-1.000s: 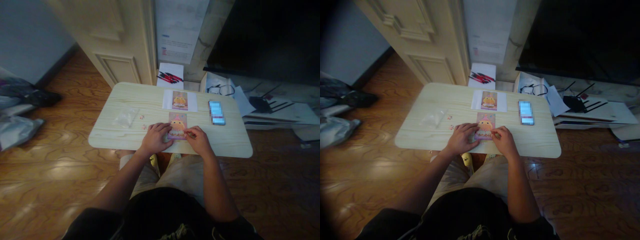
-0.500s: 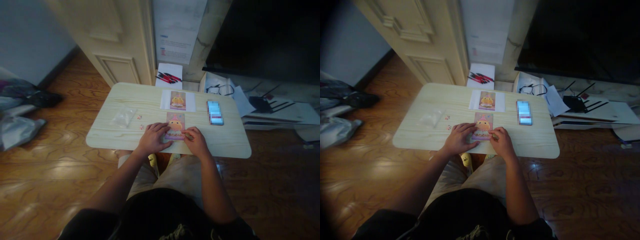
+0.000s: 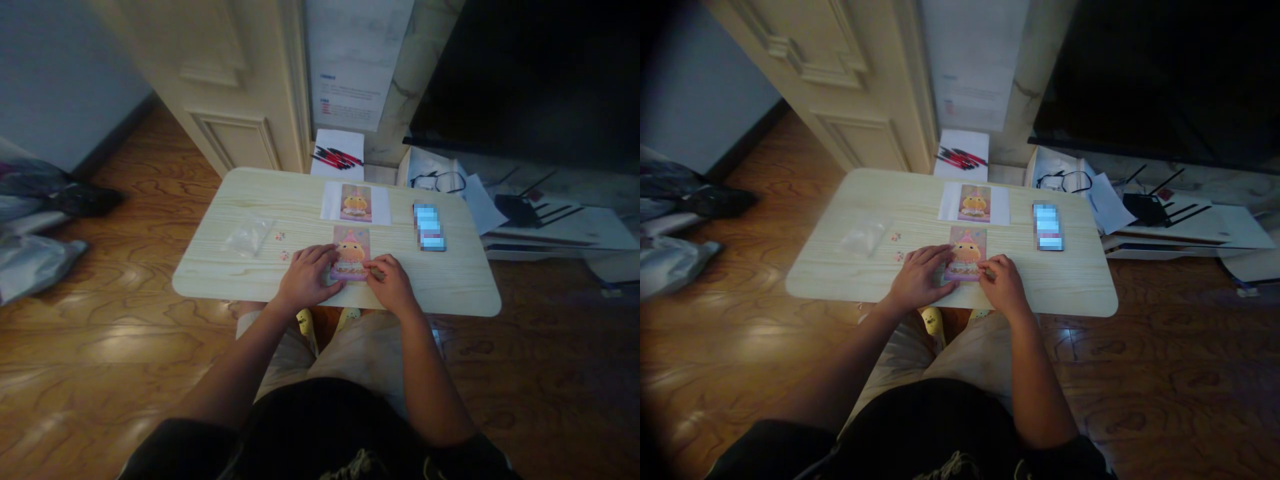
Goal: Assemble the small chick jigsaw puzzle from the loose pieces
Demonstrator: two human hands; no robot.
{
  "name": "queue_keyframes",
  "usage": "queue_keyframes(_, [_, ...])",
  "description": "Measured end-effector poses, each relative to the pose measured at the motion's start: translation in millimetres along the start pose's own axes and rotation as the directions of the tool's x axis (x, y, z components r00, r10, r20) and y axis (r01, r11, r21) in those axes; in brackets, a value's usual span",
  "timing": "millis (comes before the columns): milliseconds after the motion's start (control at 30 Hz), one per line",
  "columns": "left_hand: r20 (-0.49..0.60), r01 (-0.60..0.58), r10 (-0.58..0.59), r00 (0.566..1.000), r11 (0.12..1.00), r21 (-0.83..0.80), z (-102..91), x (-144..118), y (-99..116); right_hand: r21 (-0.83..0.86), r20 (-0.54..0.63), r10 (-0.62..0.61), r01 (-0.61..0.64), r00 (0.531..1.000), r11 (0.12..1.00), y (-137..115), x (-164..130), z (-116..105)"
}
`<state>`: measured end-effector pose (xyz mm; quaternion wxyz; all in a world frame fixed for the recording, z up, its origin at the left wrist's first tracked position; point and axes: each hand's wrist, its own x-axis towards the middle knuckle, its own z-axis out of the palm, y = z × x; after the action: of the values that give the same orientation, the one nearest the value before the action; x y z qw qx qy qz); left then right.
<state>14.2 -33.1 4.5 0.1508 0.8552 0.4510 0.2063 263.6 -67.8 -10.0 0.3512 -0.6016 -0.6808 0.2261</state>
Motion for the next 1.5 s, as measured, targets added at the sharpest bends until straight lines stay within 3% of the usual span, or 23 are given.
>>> queue_keyframes(1500, [0.003, -0.004, 0.004, 1.0, 1.0, -0.002, 1.2, 0.2, -1.0, -0.007, 0.012, -0.011, 0.011, 1.0, 1.0, 2.4, 0.0, -0.5])
